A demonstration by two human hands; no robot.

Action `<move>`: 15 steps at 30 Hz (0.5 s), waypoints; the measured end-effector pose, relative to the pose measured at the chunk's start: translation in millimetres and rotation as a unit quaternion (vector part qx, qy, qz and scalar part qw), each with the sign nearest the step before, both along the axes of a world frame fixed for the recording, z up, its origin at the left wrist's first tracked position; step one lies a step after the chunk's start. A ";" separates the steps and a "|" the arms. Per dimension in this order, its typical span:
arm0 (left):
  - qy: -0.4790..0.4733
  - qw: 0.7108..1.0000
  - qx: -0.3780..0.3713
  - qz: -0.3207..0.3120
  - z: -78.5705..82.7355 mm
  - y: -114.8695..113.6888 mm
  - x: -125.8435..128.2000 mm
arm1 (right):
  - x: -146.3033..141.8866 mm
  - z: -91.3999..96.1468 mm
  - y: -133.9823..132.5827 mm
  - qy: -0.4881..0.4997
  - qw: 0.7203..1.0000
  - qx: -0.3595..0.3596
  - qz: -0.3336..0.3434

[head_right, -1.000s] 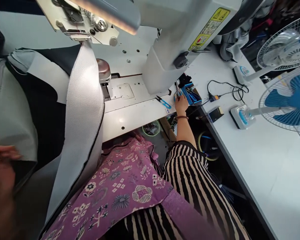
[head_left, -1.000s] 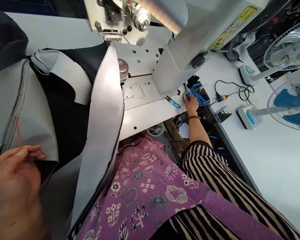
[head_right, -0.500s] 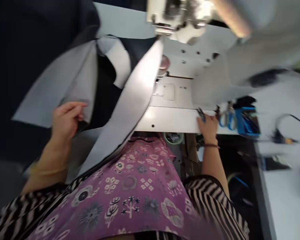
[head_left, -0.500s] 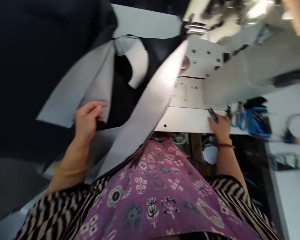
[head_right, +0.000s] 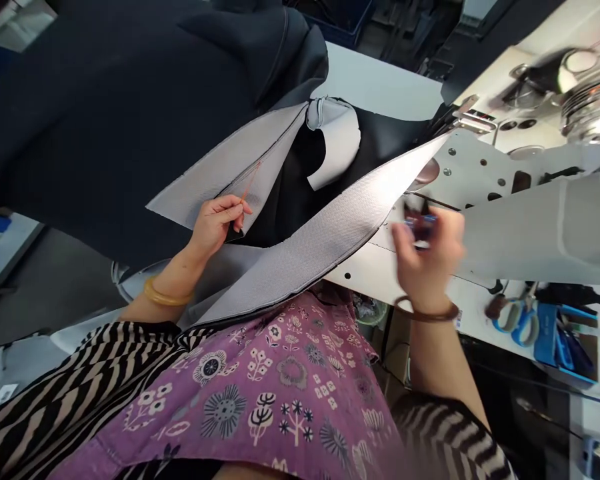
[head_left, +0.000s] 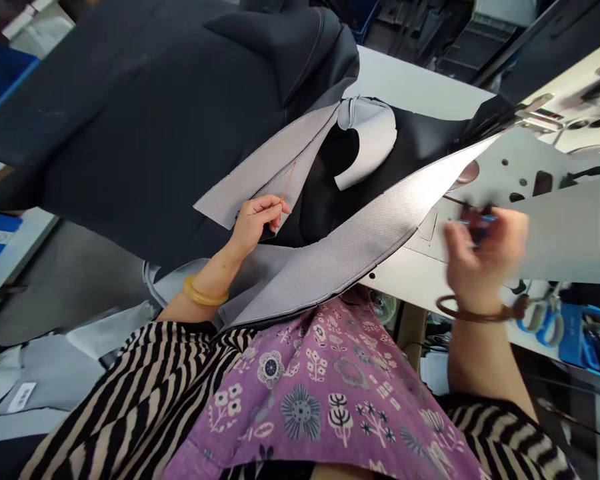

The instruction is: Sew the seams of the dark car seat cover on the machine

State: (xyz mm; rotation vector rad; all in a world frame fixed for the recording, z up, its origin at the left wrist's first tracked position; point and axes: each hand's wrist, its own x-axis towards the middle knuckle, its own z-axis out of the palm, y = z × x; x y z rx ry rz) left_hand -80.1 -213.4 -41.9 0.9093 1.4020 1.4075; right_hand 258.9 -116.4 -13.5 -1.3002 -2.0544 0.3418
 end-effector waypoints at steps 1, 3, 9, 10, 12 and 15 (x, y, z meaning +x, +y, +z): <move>-0.004 1.000 0.002 0.003 -0.1 -0.1 -0.1 | -34.7 9.6 -0.8 -0.039 0.999 0.027 0.015; -0.010 1.000 0.006 0.010 0.0 -0.2 0.0 | -95.4 21.7 -3.9 -0.182 0.978 -0.009 0.098; -0.030 1.000 0.007 0.002 -1.1 0.9 2.8 | -172.7 23.2 -7.7 -0.362 0.913 -0.033 0.183; -0.031 0.999 0.007 -0.001 -1.6 1.1 3.2 | -174.9 21.4 -6.6 -0.360 0.914 -0.034 0.184; -0.028 1.000 0.004 -0.007 -2.5 1.3 3.5 | -177.0 17.5 -3.9 -0.344 0.919 -0.042 0.188; -0.009 1.000 -0.001 -0.015 -3.2 0.4 3.4 | -177.8 12.1 -0.7 -0.299 0.931 -0.056 0.202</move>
